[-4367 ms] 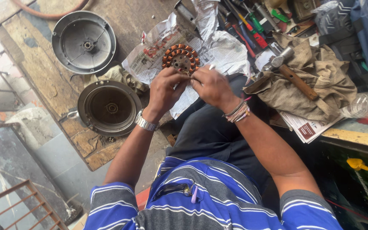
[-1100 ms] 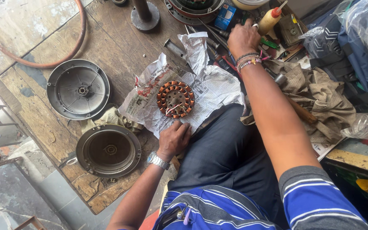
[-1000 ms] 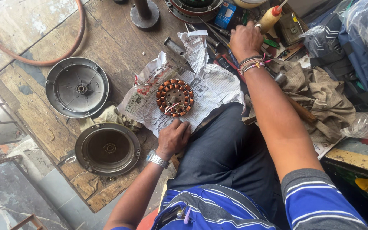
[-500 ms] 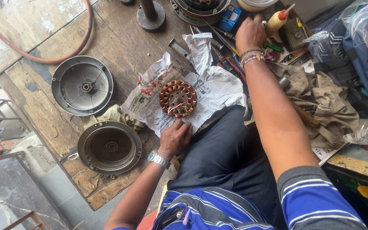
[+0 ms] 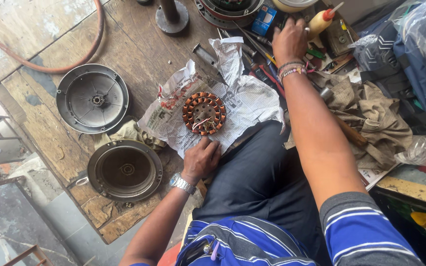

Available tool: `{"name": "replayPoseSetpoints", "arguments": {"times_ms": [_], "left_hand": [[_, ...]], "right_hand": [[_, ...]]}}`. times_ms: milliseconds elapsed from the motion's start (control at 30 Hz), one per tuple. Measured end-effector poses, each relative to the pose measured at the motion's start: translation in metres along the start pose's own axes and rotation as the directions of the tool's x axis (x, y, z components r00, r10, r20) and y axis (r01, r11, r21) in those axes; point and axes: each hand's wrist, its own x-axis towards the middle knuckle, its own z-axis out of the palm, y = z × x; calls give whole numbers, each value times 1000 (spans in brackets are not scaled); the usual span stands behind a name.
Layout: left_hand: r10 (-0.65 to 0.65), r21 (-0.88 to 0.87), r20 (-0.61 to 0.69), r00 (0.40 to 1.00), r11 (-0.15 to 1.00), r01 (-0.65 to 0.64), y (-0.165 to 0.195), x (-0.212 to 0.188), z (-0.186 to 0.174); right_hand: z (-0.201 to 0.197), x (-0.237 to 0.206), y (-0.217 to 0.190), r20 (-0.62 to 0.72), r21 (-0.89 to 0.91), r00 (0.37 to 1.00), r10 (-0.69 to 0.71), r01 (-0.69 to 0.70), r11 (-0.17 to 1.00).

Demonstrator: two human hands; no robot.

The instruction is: The person repairs a small electric motor by hand, stripping and twisting copper wires on a stator, then using pliers to adjust connections. They handle the stator, motor housing, and a pink rubber ring, placing the ring on the housing before setting it aside.

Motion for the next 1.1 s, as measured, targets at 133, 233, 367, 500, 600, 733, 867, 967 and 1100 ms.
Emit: {"name": "replayPoseSetpoints", "arguments": {"times_ms": [133,233,367,500,600,733,867,967,1100], "left_hand": [[-23,5,7,1000,1000,23,1,2,-1],[-27,22,42,999,999,26,1,2,-1],[-17,10,27,999,1000,17,0,0,0],[-5,-7,12,1000,1000,5,-2,-1,1],[-8,3,11,1000,1000,8,-3,-1,3],[-5,17,1,1000,1000,5,-6,-3,8],[21,10,-35,999,1000,-21,-3,1,4],[51,-33,-125,991,998,-56,17,7,-14],[213,-49,-349,913,968,-244,76,21,-48]], "right_hand": [[7,14,-9,171,-173,982,75,-45,984],[8,11,-11,156,-193,988,16,14,981],[5,-4,5,28,122,1000,2,-6,993],[-16,-16,25,346,773,911,225,-413,482],[-46,-26,43,557,818,800,222,-575,16],[-86,-47,55,659,718,751,45,-610,-335],[-119,-79,54,636,695,772,-5,-575,-432],[-144,-116,42,616,692,787,-31,-560,-456],[-181,-188,11,509,861,845,-164,-504,76]]}}
